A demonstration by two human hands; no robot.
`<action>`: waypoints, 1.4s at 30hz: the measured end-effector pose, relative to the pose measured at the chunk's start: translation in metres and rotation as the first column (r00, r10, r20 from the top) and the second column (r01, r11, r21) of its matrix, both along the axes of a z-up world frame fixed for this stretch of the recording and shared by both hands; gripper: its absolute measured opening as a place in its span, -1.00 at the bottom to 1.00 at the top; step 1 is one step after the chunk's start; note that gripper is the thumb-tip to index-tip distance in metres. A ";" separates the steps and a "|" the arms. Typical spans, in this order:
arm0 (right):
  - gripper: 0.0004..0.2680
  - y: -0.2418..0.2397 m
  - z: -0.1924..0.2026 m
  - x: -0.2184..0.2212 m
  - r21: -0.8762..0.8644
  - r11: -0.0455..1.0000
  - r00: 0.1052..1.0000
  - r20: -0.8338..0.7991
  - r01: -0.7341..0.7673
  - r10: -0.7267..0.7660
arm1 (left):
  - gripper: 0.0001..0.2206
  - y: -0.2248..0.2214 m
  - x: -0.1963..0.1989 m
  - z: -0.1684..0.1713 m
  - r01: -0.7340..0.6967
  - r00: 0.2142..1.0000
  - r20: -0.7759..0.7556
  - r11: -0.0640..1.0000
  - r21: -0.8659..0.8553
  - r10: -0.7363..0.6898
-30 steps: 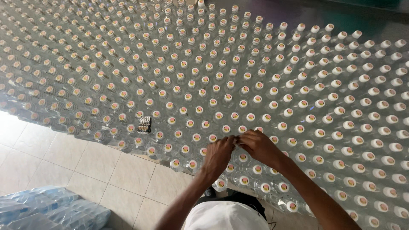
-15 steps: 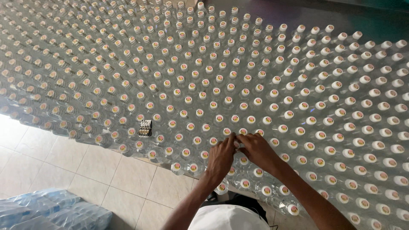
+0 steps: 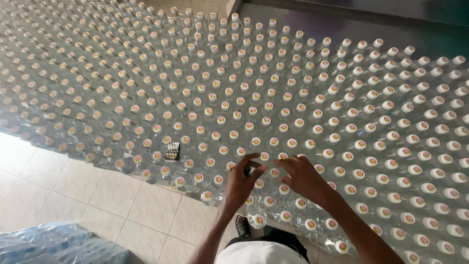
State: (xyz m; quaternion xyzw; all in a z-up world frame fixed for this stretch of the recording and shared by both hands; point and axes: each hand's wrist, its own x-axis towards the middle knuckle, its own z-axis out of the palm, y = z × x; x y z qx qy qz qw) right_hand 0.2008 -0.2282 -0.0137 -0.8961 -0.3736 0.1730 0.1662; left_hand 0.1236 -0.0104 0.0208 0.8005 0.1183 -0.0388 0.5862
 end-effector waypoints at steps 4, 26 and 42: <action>-0.55 0.009 -0.015 0.000 -0.013 1.000 1.000 0.027 -0.009 0.009 | -0.68 0.011 -0.008 0.004 -0.070 0.997 0.008 0.967 -0.243 0.074; -0.74 0.076 0.050 -0.071 0.416 0.897 0.988 -0.073 0.151 -0.133 | -0.31 0.015 -0.062 -0.084 -0.117 0.985 -0.168 0.523 -0.844 -0.051; -0.85 0.072 0.052 -0.093 0.473 0.784 0.890 -0.403 0.403 -0.214 | -0.36 0.026 -0.079 0.012 -0.053 0.954 -0.232 0.658 -0.751 -0.188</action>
